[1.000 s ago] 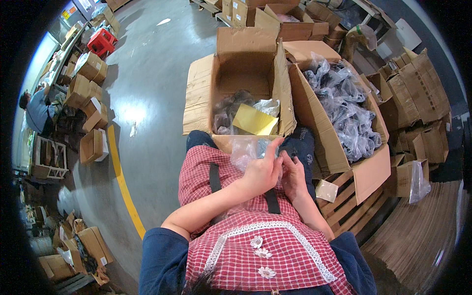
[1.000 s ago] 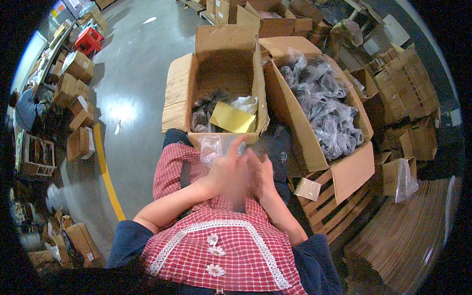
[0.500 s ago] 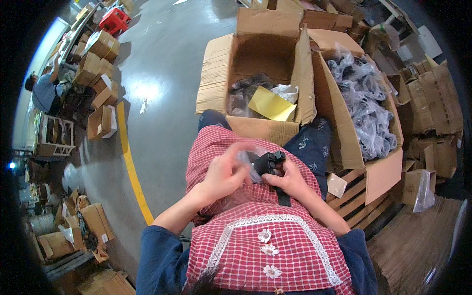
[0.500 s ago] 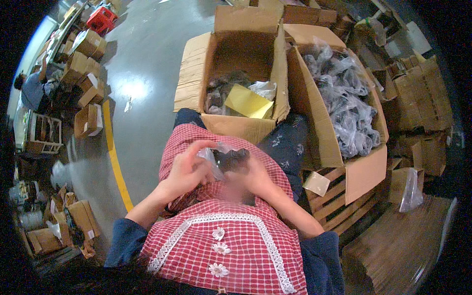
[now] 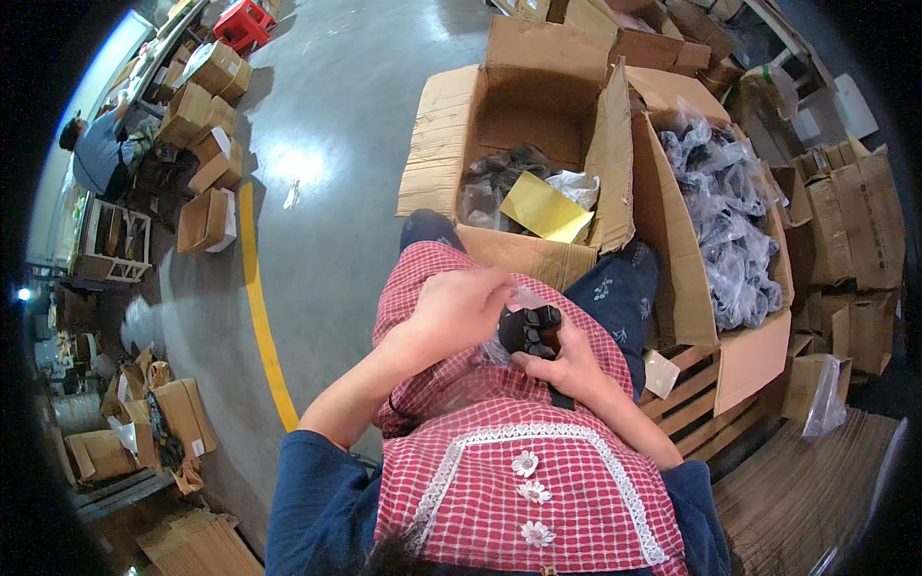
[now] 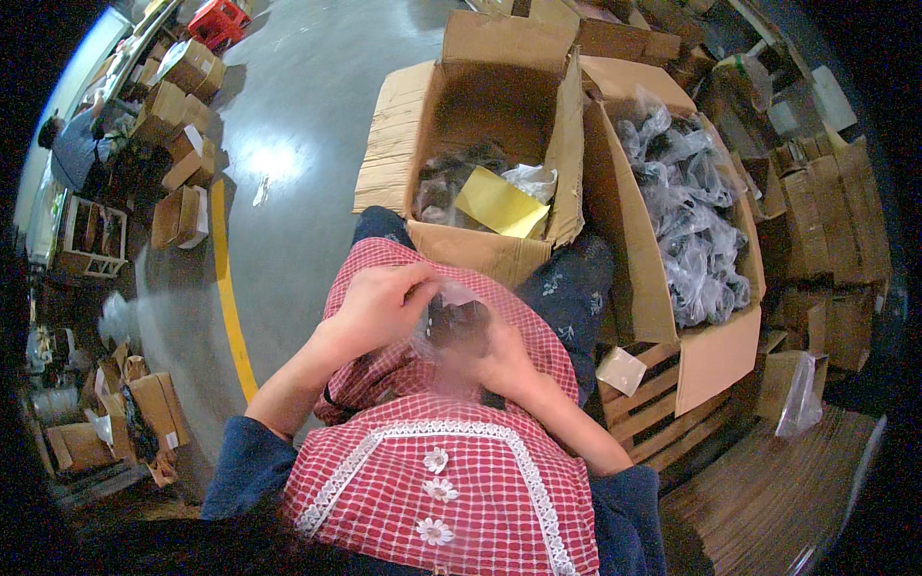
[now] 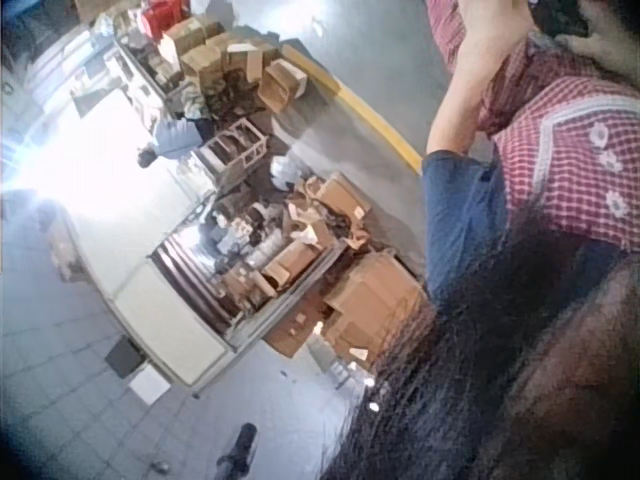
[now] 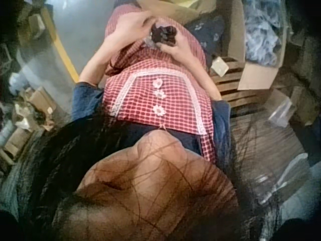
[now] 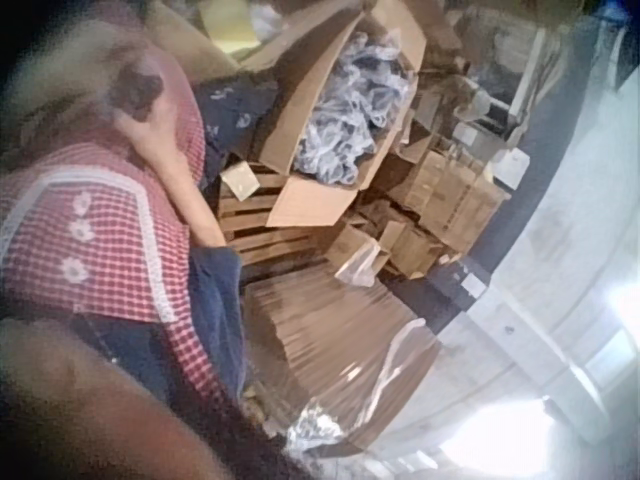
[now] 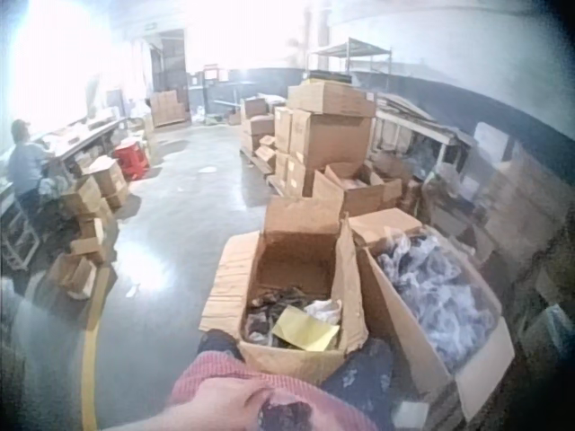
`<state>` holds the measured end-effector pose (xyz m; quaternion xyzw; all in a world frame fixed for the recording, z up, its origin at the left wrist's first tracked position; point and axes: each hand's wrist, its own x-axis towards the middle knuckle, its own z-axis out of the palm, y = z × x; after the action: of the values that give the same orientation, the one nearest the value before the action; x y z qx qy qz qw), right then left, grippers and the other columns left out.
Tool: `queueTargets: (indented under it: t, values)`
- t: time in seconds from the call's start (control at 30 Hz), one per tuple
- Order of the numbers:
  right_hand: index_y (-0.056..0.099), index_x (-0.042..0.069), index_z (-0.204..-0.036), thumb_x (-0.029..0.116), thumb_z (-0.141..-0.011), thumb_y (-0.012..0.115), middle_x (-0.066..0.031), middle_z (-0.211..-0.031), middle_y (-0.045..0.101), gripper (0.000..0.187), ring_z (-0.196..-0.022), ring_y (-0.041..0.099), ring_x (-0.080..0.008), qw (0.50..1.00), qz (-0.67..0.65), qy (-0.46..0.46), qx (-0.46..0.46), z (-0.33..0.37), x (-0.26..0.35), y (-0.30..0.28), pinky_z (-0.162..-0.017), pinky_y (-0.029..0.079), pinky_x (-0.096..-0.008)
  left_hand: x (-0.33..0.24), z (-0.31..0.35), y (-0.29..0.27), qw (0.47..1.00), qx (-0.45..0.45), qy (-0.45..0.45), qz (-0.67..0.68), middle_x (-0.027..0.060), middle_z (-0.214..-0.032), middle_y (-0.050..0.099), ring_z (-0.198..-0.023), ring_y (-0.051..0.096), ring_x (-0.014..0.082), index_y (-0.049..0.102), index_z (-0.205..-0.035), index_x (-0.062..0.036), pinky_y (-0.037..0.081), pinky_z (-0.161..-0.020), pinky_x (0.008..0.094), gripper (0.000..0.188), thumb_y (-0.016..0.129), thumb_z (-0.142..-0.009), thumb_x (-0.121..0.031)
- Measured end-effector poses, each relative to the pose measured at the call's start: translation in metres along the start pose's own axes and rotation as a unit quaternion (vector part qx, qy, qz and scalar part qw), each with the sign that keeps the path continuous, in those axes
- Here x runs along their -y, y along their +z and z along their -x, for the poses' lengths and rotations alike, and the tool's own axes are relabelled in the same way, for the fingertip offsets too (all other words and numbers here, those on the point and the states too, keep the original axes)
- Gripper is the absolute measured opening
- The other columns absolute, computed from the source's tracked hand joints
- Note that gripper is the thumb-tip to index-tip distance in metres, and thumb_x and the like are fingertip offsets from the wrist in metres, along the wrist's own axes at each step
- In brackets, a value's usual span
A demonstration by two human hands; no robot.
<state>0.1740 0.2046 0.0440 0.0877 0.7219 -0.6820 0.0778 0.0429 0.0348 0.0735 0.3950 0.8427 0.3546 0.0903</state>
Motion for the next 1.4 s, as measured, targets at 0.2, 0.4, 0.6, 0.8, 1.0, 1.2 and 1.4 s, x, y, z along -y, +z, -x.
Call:
queueTargets:
  t: [0.2,0.4,0.6,0.8,1.0,1.2,1.4]
  values:
    - [0.055,0.001,-0.122,0.005,-0.084,0.07,-0.0075,-0.111,0.065,0.041,-0.096,0.066,-0.0178,0.977,-0.171,-0.031,-0.128,-0.003,0.0,-0.001,-0.091,0.053,-0.0332,-0.002,0.0,0.004,0.988,-0.084,-0.068,0.108,0.0174,-0.086,0.071,-0.08,0.071,0.0343,0.071,-0.107,-0.0053,0.055,-0.068,0.0408,0.018,0.064,-0.09,-0.01]
    - [0.058,-0.001,-0.124,0.001,-0.09,0.063,-0.0069,-0.114,0.067,0.034,-0.099,0.065,-0.014,0.971,-0.232,-0.02,-0.058,-0.016,-0.009,-0.013,-0.09,0.052,-0.0294,0.011,0.012,0.016,0.988,-0.029,-0.106,0.112,0.0195,-0.089,0.071,-0.082,0.07,0.0362,0.071,-0.105,-0.0051,0.055,-0.07,0.0432,0.02,0.062,-0.09,-0.014]
    - [0.053,-0.002,-0.136,0.0,-0.089,0.057,-0.0073,-0.126,0.063,0.047,-0.113,0.06,-0.0144,0.983,-0.158,0.07,0.059,-0.029,-0.036,-0.013,-0.099,0.046,-0.0273,0.035,0.016,0.023,0.983,0.012,-0.162,0.09,0.0204,-0.09,0.071,-0.083,0.071,0.0368,0.071,-0.103,-0.0027,0.055,-0.073,0.0435,0.022,0.062,-0.09,-0.017]
    - [0.045,0.0,-0.144,-0.001,-0.063,0.062,-0.0076,-0.136,0.057,0.083,-0.122,0.056,-0.0169,0.945,-0.255,0.088,0.184,-0.026,-0.031,-0.032,-0.103,0.043,-0.0288,0.044,0.023,0.027,0.971,0.022,-0.181,0.158,0.0205,-0.096,0.072,-0.09,0.072,0.0324,0.071,-0.11,-0.0017,0.055,-0.079,0.0395,0.028,0.063,-0.088,-0.017]
    - [0.047,0.003,-0.143,-0.001,-0.073,0.078,-0.0057,-0.136,0.056,0.076,-0.124,0.054,-0.017,0.97,-0.167,0.097,0.149,-0.032,-0.03,-0.018,-0.107,0.042,-0.0335,0.056,0.018,0.033,0.944,0.115,-0.145,0.273,0.0218,-0.107,0.072,-0.098,0.072,0.03,0.065,-0.127,-0.004,0.054,-0.085,0.0371,0.044,0.057,-0.084,-0.011]
    - [0.043,0.003,-0.142,0.015,-0.074,0.085,-0.0082,-0.124,0.063,0.081,-0.113,0.062,-0.0199,0.999,-0.024,0.003,0.031,-0.036,-0.046,-0.004,-0.096,0.053,-0.0345,0.041,0.02,0.038,0.976,0.126,-0.096,0.151,0.0235,-0.098,0.07,-0.093,0.068,0.0425,0.065,-0.117,-0.0021,0.052,-0.081,0.0492,0.036,0.052,-0.085,-0.012]
    - [0.052,0.004,-0.134,0.029,-0.088,0.076,-0.0053,-0.117,0.064,0.058,-0.103,0.061,-0.0143,0.98,-0.159,0.117,0.019,-0.043,-0.042,-0.003,-0.09,0.05,-0.0301,0.019,0.025,0.035,0.98,0.145,-0.117,0.073,0.0217,-0.09,0.069,-0.089,0.066,0.0432,0.055,-0.126,-0.005,0.05,-0.074,0.0542,0.042,0.059,-0.087,-0.018]
